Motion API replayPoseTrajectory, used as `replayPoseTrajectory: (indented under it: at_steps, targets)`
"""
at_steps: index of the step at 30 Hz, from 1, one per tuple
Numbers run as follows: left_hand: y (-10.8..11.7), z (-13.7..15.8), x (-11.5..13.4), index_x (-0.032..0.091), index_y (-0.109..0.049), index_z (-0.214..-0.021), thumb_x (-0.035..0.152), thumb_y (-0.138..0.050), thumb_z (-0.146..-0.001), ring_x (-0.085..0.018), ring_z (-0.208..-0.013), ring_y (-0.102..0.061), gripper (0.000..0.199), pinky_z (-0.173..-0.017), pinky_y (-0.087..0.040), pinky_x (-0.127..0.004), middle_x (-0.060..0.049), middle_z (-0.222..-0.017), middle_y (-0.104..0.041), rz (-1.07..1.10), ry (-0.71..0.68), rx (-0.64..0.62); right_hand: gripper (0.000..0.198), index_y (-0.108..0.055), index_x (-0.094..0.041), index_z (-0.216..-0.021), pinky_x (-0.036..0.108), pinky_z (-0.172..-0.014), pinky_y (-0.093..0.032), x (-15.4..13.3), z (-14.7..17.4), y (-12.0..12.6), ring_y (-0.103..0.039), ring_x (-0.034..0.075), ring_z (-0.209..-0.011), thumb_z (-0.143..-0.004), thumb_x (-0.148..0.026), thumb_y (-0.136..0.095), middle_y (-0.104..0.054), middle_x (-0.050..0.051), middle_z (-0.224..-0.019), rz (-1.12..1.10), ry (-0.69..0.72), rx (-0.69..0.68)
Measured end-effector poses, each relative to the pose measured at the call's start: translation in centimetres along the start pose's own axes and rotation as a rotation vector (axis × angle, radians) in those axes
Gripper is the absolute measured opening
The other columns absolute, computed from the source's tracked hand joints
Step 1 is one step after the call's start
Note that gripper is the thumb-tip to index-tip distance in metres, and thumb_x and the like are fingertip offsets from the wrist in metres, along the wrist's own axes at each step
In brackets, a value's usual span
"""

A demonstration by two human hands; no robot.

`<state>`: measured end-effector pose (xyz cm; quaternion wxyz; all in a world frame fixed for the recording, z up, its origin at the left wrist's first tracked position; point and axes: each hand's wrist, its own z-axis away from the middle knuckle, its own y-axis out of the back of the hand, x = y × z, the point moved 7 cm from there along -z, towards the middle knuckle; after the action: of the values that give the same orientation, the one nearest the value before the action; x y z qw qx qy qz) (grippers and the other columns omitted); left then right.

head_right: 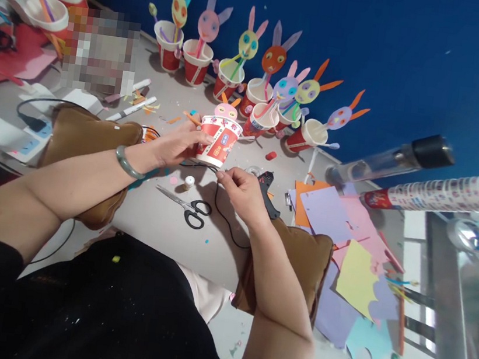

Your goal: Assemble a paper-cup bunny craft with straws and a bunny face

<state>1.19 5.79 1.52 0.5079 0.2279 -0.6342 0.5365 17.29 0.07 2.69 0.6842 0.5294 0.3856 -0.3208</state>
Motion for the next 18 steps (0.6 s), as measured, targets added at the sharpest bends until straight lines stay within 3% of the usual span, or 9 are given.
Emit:
replayPoseTrajectory:
  at_steps: [4, 11, 14, 18]
  targets:
    - [0.8, -0.4, -0.2, 0.024, -0.046, -0.107, 0.031, -0.077, -0.073, -0.012, -0.071, -0.067, 0.046, -0.066, -0.053, -0.027, 0.004, -0.087, -0.067, 0.023, -0.028, 0.074, 0.057, -0.055, -0.023, -0.067, 0.029, -0.061, -0.031, -0.4, -0.1, 0.4, -0.035, 0.012, -0.061, -0.082, -0.076, -0.07, -0.043, -0.005, -0.062, 0.054, -0.002, -0.108]
    - [2.0, -0.4, 0.6, 0.025, -0.051, -0.118, 0.024, -0.078, -0.073, -0.014, -0.081, -0.067, 0.053, -0.072, -0.056, -0.028, 0.0, -0.097, -0.07, -0.055, -0.135, 0.176, 0.047, -0.061, -0.023, -0.075, 0.029, -0.062, -0.036, -0.7, 0.4, 2.7, -0.049, 0.015, -0.064, -0.078, -0.066, -0.078, -0.06, -0.001, -0.067, 0.24, 0.026, -0.122]
    - [1.9, -0.3, 1.3, 0.024, -0.054, -0.125, 0.021, -0.081, -0.07, -0.017, -0.091, -0.07, 0.061, -0.08, -0.059, -0.031, -0.002, -0.105, -0.071, -0.117, -0.217, 0.151, 0.034, -0.064, -0.022, -0.076, 0.03, -0.066, -0.038, -0.8, 0.8, 2.0, -0.057, 0.018, -0.068, -0.085, -0.053, -0.075, -0.065, 0.0, -0.068, 0.434, 0.029, -0.2]
    - [1.7, -0.6, 1.5, 0.023, -0.058, -0.122, 0.022, -0.086, -0.065, -0.023, -0.107, -0.069, 0.064, -0.095, -0.058, -0.038, -0.005, -0.105, -0.071, -0.232, -0.294, 0.122, 0.026, -0.071, -0.021, -0.085, 0.032, -0.075, -0.041, -0.7, 0.8, 0.6, -0.065, 0.022, -0.083, -0.093, -0.046, -0.068, -0.075, 0.006, -0.085, 0.679, 0.02, -0.27]
